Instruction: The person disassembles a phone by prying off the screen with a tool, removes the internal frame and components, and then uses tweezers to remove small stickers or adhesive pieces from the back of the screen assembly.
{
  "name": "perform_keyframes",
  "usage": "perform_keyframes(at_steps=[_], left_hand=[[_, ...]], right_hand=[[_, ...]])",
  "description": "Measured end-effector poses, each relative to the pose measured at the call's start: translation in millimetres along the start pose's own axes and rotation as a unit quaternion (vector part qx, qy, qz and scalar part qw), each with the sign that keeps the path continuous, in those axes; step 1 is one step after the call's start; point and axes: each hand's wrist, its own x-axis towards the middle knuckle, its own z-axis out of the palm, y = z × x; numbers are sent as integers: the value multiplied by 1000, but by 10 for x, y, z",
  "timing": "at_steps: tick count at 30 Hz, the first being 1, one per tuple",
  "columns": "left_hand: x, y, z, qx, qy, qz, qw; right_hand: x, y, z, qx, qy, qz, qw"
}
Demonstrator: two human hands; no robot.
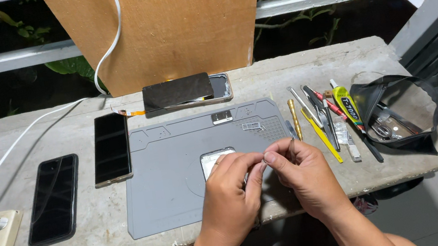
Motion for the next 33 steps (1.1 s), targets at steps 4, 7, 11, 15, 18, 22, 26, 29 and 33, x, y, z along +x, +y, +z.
perform_keyframes(at_steps=[4,7,11,15,18,22,26,29,33], left_hand=[[1,-20,-12,7,-10,3,1000],[2,-72,-44,7,-34,5,999],[15,-102,-100,17,-45,14,999],[-32,-181,-104,27,-56,-3,998],[-62,-220,-102,45,-57,-12,997],[-84,-300,-95,50,-37,-34,998],[-66,-285,-256,-5,17,-142,990],[-70,-380,-464,1,54,-179,982],[-101,-574,-587,117,19,-302,946]], right_hand=[[-17,-10,-16,-17,-22,-5,1000],[-19,-4,4,-17,-38,1,999],[-1,19,65,-1,-61,17,998],[6,31,109,21,-76,23,997],[-3,-6,147,12,-77,31,996],[5,-17,149,-17,-75,34,996],[41,3,119,17,-56,35,998],[83,-27,40,92,-24,73,993],[36,-214,80,99,-18,102,990]])
